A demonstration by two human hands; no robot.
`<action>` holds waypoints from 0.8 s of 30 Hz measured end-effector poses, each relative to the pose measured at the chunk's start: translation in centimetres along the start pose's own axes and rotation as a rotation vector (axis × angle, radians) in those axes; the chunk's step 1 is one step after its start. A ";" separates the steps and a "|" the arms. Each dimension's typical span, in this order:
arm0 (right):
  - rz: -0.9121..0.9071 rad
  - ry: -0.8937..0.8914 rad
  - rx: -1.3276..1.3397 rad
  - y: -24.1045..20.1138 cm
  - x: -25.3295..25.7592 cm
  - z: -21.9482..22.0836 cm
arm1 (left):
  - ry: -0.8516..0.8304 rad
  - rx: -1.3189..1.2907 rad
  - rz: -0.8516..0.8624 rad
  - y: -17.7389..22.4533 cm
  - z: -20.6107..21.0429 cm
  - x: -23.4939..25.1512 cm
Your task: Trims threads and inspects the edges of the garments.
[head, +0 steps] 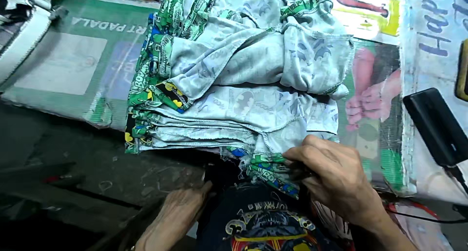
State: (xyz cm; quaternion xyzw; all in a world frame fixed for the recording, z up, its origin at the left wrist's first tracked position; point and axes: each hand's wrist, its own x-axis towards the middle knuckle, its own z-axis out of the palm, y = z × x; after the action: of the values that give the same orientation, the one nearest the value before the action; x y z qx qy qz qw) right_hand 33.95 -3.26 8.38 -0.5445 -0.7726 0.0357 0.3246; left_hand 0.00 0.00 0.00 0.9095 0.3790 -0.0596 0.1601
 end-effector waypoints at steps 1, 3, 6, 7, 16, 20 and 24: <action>0.002 0.000 0.064 0.2 0.0 -0.2 | 0.309 -0.058 0.086 1.4 -1.7 1.2; 0.010 0.004 0.171 0.3 0.3 -0.8 | 0.691 -0.299 0.174 4.5 -5.3 3.4; -0.002 -0.006 0.261 0.4 1.0 -1.4 | 0.936 -0.352 0.266 8.2 -8.0 7.1; -0.005 -0.010 0.306 0.6 1.3 -1.5 | 0.947 -0.318 0.275 8.9 -8.3 8.3; 0.136 0.026 0.524 1.6 2.4 -0.9 | 0.511 -1.579 0.318 8.6 -10.0 12.1; 0.121 0.123 0.339 1.3 2.7 -0.2 | 0.523 -1.683 0.246 9.2 -10.2 12.2; 0.092 0.207 0.413 0.4 3.0 -0.7 | 0.603 -1.632 0.240 9.9 -10.2 12.3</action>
State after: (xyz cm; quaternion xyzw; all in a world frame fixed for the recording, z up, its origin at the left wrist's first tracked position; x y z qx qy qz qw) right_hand 34.06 -0.77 10.16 -0.5019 -0.6858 0.1516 0.5048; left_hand 15.57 5.13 9.17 0.5221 0.2312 0.4900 0.6586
